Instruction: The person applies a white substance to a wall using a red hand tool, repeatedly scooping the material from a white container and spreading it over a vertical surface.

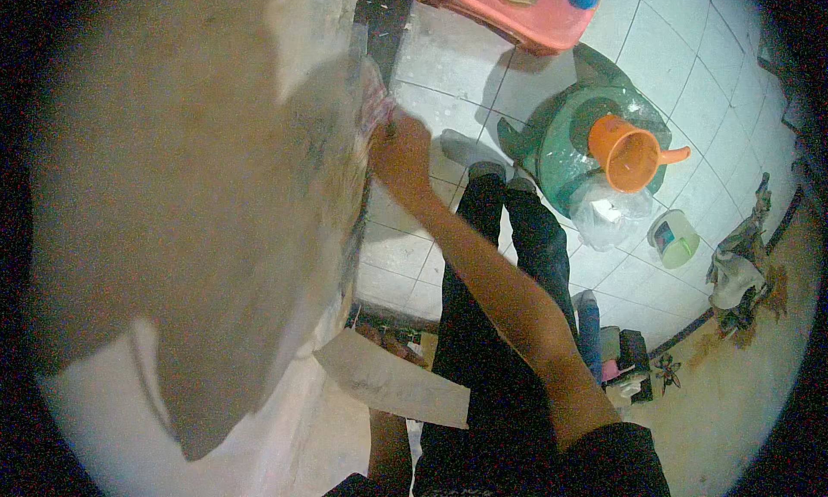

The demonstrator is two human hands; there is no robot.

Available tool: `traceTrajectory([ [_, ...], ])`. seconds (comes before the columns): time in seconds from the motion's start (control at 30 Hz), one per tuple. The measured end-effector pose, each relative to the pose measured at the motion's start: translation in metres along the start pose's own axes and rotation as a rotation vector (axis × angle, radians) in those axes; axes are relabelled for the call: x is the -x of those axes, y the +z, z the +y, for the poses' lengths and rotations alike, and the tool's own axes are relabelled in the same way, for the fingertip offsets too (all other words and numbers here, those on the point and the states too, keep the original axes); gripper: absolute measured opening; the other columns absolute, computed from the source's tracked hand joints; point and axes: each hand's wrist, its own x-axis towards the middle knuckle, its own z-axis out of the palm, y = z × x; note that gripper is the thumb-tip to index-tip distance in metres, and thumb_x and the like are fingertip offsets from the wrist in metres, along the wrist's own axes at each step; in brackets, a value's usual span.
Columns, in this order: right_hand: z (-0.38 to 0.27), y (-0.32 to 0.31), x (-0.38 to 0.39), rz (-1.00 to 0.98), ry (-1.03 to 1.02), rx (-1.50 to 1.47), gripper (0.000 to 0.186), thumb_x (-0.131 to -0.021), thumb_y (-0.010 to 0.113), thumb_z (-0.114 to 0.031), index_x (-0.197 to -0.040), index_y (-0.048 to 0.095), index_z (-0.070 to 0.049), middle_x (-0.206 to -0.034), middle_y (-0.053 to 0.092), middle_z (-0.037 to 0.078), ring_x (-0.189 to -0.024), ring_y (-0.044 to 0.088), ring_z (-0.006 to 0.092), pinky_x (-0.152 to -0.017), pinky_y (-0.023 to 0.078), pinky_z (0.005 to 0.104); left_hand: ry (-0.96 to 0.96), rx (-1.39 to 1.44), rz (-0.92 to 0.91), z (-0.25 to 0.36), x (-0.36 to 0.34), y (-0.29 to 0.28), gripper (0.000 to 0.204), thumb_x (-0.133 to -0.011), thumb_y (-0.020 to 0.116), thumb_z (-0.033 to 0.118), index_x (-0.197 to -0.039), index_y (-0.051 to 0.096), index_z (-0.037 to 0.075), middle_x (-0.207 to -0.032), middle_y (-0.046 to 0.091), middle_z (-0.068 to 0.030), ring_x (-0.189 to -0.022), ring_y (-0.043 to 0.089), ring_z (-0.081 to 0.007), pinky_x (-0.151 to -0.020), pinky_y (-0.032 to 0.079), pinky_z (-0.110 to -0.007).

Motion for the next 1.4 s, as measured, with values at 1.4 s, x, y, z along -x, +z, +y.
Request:
traceTrajectory([
  [1.4,0.072,0.033,0.026,0.102,-0.049,0.016,0.016,-0.081,0.047,-0.005,-0.095,0.054,0.000,-0.077,0.058,0.021,-0.072,0.057,0.0395,-0.064,0.045,0.0420,-0.470,1.396,-0.507,0.058,-0.038,0.027,0.033,-0.092,0.042,0.032,-0.106,0.041,0.002,-0.094,0.056,-0.0255,-0.084,0.058,-0.0416,-0.074,0.046,-0.057],
])
